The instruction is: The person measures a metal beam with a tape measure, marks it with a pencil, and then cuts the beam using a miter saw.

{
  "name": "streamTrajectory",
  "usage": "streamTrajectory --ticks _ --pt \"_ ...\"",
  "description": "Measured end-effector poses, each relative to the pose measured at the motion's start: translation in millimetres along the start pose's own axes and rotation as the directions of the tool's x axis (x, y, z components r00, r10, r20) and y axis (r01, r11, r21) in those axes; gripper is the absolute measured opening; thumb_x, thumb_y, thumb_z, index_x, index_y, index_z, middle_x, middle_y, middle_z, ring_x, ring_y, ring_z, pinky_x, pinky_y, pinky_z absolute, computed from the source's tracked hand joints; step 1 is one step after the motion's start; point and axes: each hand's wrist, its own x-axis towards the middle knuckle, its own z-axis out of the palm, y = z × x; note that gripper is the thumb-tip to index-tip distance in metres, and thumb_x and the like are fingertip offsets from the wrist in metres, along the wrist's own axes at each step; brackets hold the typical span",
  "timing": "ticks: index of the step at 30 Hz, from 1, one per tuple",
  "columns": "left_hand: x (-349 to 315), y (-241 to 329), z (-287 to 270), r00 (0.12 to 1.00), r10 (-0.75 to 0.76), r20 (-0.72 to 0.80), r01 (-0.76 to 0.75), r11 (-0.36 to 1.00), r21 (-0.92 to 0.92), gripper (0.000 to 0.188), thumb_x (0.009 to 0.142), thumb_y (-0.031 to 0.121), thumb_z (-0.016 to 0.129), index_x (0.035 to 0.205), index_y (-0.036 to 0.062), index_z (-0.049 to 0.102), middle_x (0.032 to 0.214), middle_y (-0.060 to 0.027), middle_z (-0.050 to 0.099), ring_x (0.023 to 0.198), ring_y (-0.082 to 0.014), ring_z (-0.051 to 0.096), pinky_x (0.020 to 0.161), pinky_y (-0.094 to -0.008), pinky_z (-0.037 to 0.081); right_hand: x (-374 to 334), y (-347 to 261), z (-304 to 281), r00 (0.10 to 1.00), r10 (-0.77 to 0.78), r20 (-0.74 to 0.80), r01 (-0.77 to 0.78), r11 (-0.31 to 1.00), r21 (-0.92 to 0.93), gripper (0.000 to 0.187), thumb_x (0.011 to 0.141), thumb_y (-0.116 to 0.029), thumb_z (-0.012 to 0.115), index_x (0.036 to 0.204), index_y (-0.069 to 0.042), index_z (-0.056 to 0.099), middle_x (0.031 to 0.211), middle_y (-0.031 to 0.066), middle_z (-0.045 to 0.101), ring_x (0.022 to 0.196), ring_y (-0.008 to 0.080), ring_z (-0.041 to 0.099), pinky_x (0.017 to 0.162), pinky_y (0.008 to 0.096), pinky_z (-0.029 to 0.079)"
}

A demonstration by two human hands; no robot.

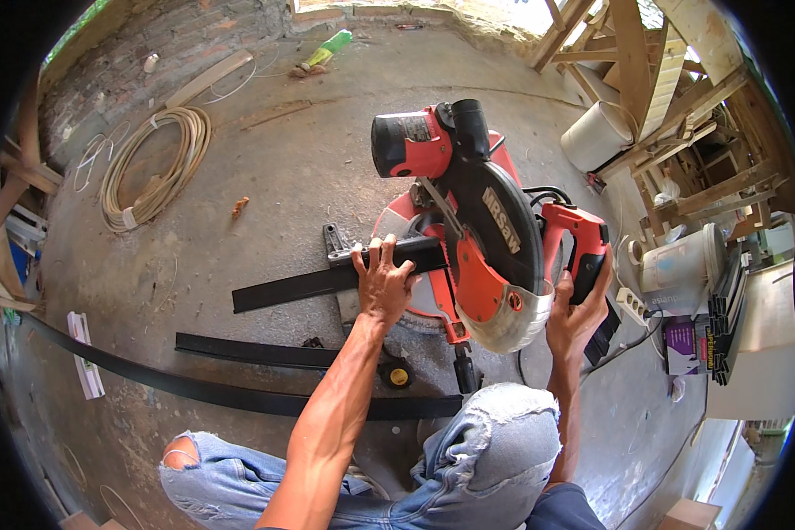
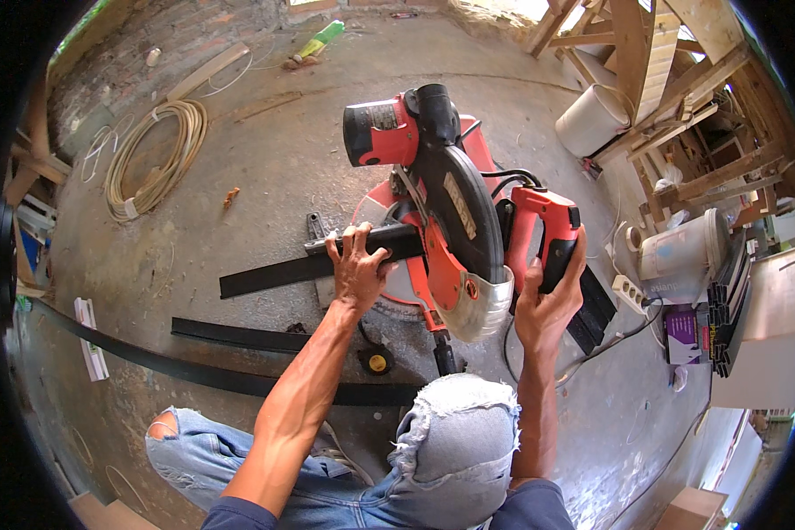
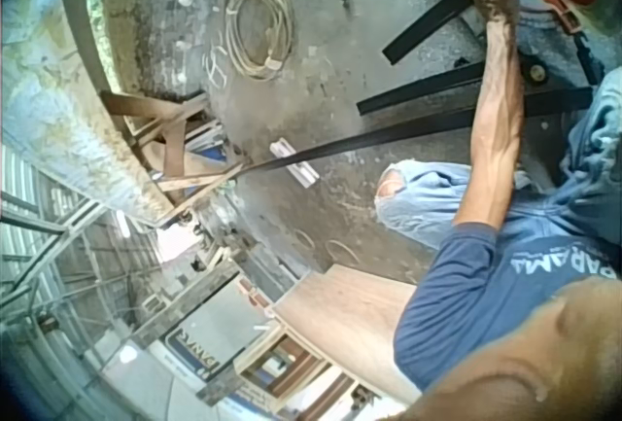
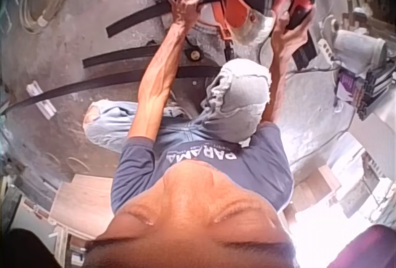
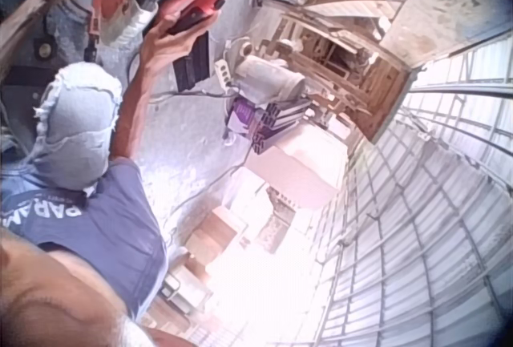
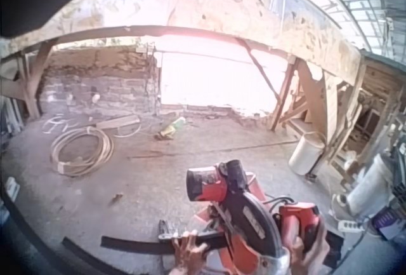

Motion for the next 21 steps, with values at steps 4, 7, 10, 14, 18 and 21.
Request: streamTrajectory --ticks 4,7,10,14,18,21 --pt "-0.4 -1.5 0.0 1.0 -0.001 -0.009 0.001 1.0 -0.002 0.028 0.066 0.031 0.085 0.09 0.0194 0.077 0.135 -0.0103 0.048 0.133 -0.0316 0.038 0.109 -0.0621 0.018 -0.1 -2.0 0.1 1.0 0.017 0.015 -0.017 1.0 0.01 0.063 0.09 -0.01 0.057 0.149 -0.005 0.037 0.086 0.0195 0.063 0.068 0.0283 0.062 0.066 0.0361 0.051" --pt "0.0 -0.6 -0.4 1.0 -0.011 -0.006 0.011 1.0 0.001 0.028 0.066 0.031 0.085 0.089 0.0194 0.077 0.135 -0.0104 0.048 0.133 -0.0316 0.038 0.109 -0.0623 0.017 0.3 -1.9 -0.4 0.999 0.034 0.028 -0.034 0.999 0.002 0.063 0.09 -0.009 0.057 0.149 -0.005 0.037 0.086 0.0199 0.063 0.069 0.0282 0.062 0.066 0.0366 0.051" --pt "-0.1 -0.4 -1.4 1.0 -0.007 -0.009 0.007 1.0 -0.005 0.028 0.066 0.031 0.085 0.09 0.0194 0.077 0.135 -0.0105 0.048 0.133 -0.0316 0.038 0.109 -0.0625 0.017 0.0 -1.7 0.4 1.0 0.017 0.012 -0.017 1.0 -0.001 0.063 0.089 -0.009 0.057 0.148 -0.005 0.037 0.087 0.0202 0.063 0.069 0.0282 0.062 0.066 0.037 0.051" --pt "0.1 0.3 -1.1 1.0 -0.007 -0.006 0.007 1.0 -0.011 0.027 0.066 0.03 0.085 0.09 0.0195 0.077 0.134 -0.0103 0.049 0.133 -0.0319 0.039 0.109 -0.0629 0.017 -0.2 -0.4 -0.1 1.0 0.024 0.012 -0.024 1.0 0.005 0.063 0.089 -0.008 0.057 0.149 -0.005 0.037 0.089 0.0206 0.063 0.07 0.0287 0.062 0.066 0.0375 0.052" --pt "0.6 0.2 -2.4 1.0 -0.001 -0.008 0.001 1.0 0.012 0.025 0.066 0.028 0.085 0.088 0.0198 0.078 0.132 -0.0094 0.051 0.13 -0.031 0.041 0.108 -0.0606 0.021 -1.1 -0.6 0.1 0.999 0.048 0.018 -0.048 0.999 0.007 0.057 0.094 -0.014 0.058 0.147 -0.005 0.038 0.089 0.0207 0.063 0.07 0.029 0.063 0.067 0.0362 0.051" --pt "1.9 -0.1 -4.4 1.0 0.019 0.006 -0.019 1.0 0.01 0.024 0.067 0.029 0.084 0.088 0.02 0.078 0.131 -0.0092 0.051 0.127 -0.0302 0.043 0.107 -0.0583 0.024 -2.1 8.4 2.4 0.998 0.062 0.004 -0.062 0.998 0.028 0.049 0.096 -0.017 0.061 0.14 -0.004 0.044 0.087 0.0191 0.063 0.07 0.0264 0.062 0.067 0.0343 0.05"
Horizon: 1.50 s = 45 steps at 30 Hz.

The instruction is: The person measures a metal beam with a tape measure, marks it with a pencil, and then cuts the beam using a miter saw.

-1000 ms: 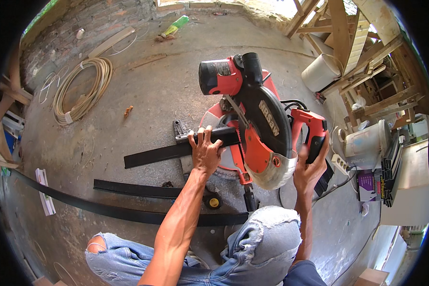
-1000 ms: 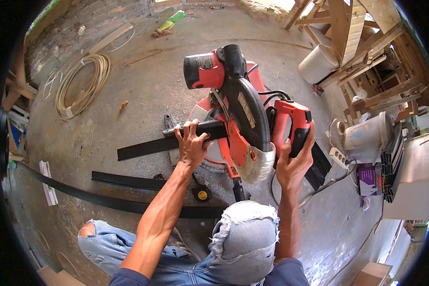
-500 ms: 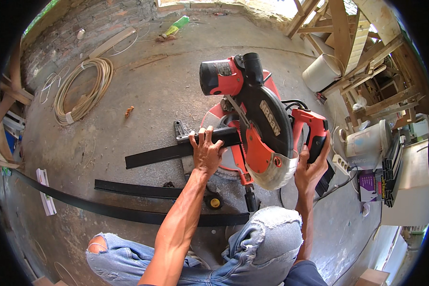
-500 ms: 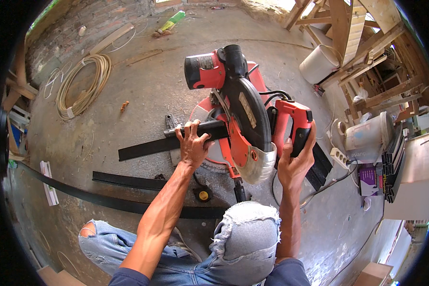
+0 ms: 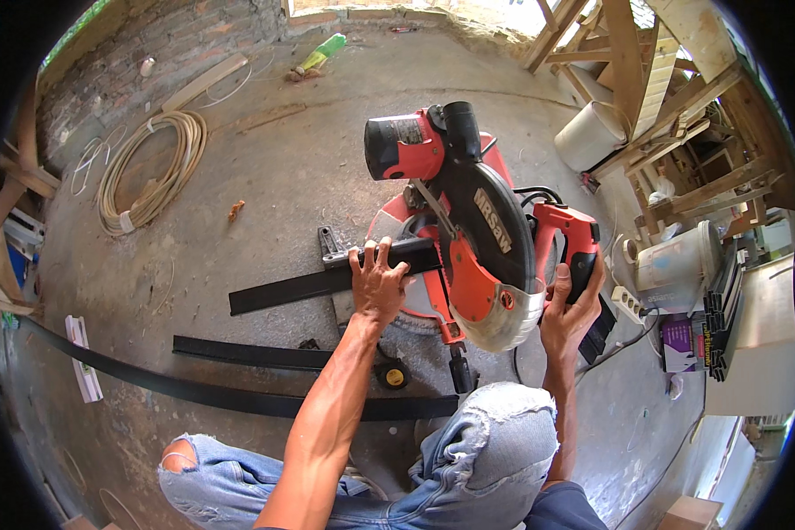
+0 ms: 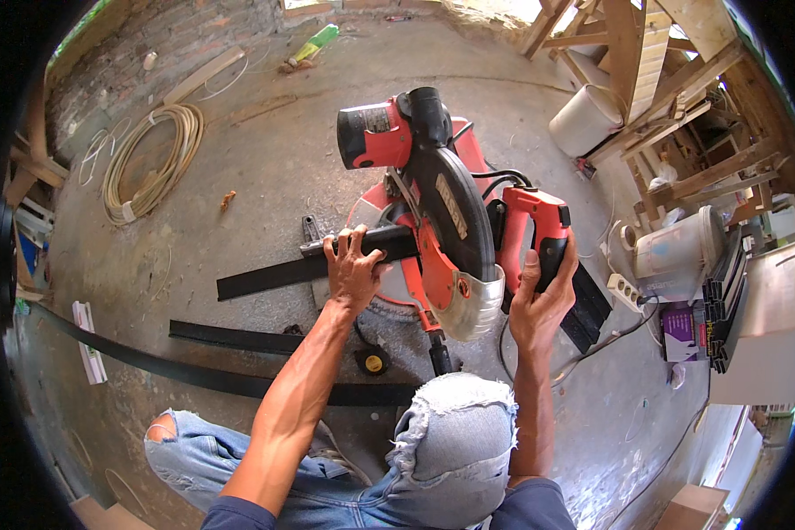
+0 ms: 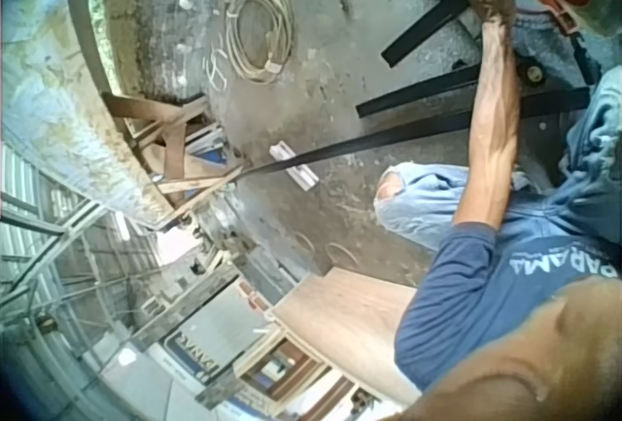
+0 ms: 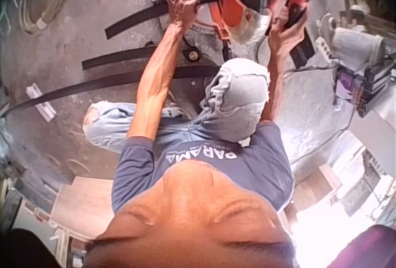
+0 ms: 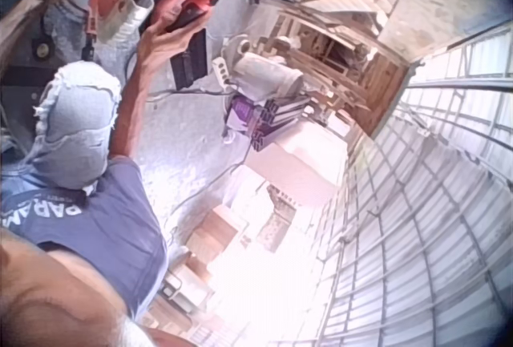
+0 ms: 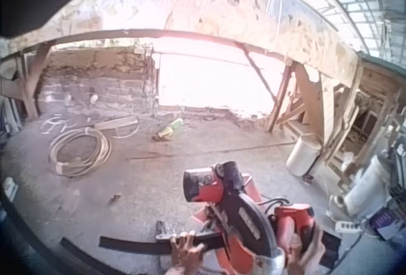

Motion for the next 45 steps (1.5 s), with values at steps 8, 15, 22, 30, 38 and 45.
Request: streamTrajectory --ticks 8,15,22,30,38,45 --pt "2.1 -0.9 -1.9 0.999 0.028 0.027 -0.029 0.999 0.032 0.022 0.07 0.03 0.082 0.09 0.0207 0.078 0.131 -0.0107 0.051 0.126 -0.0315 0.042 0.107 -0.0572 0.026 38.5 -1.7 -16.8 0.984 0.057 0.171 -0.08 0.988 0.133 0.017 0.083 0.001 0.063 0.094 -0.001 0.049 0.07 0.008 0.062 0.062 0.0113 0.06 0.058 0.027 0.048" --pt "2.1 -5.3 -5.4 0.98 0.065 0.186 -0.091 0.986 0.138 0.028 0.078 0.028 0.078 0.105 0.0226 0.075 0.138 -0.0139 0.045 0.132 -0.0335 0.036 0.109 -0.0581 0.023 43.2 -10.7 -4.8 0.946 0.192 0.26 -0.279 0.892 0.356 0.023 0.081 0.008 0.053 0.102 0.001 0.053 0.078 0.0093 0.065 0.062 0.0132 0.063 0.059 0.0276 0.053" --pt "1.7 -5.8 -8.1 0.971 0.071 0.228 -0.111 0.98 0.165 0.03 0.079 0.026 0.077 0.109 0.0226 0.073 0.138 -0.0147 0.043 0.132 -0.0353 0.034 0.109 -0.0609 0.021 44.0 -9.7 -4.6 0.927 0.204 0.314 -0.324 0.857 0.4 0.028 0.083 0.007 0.052 0.11 0.003 0.059 0.078 0.009 0.065 0.061 0.0136 0.062 0.057 0.0272 0.051" --pt "0.3 -5.7 -5.0 0.976 0.07 0.208 -0.103 0.983 0.154 0.029 0.078 0.026 0.078 0.106 0.0208 0.074 0.137 -0.0142 0.042 0.132 -0.035 0.033 0.109 -0.061 0.021 43.9 -9.1 -5.9 0.925 0.201 0.324 -0.326 0.857 0.399 0.017 0.09 -0.005 0.055 0.104 0.001 0.063 0.075 0.0072 0.066 0.061 0.012 0.061 0.058 0.0264 0.051" --pt "-0.6 -8.4 -1.9 0.981 0.101 0.163 -0.126 0.98 0.151 0.029 0.077 0.025 0.079 0.105 0.0199 0.074 0.135 -0.0144 0.044 0.13 -0.0345 0.035 0.108 -0.0588 0.022 49.9 -23.4 -9.6 0.867 0.324 0.378 -0.475 0.767 0.431 0.073 0.1 -0.065 0.036 0.097 0.001 0.065 0.069 0.0063 0.064 0.059 0.012 0.06 0.057 0.026 0.051" --pt "-0.6 -7.5 -3.9 0.981 0.105 0.162 -0.13 0.979 0.156 0.029 0.077 0.025 0.079 0.106 0.0202 0.074 0.135 -0.0143 0.044 0.13 -0.0344 0.036 0.108 -0.0578 0.023 54.3 -16.0 -9.8 0.822 0.36 0.44 -0.556 0.671 0.491 0.072 0.099 -0.066 0.039 0.097 0.001 0.066 0.069 0.008 0.065 0.059 0.0145 0.062 0.057 0.0272 0.052"
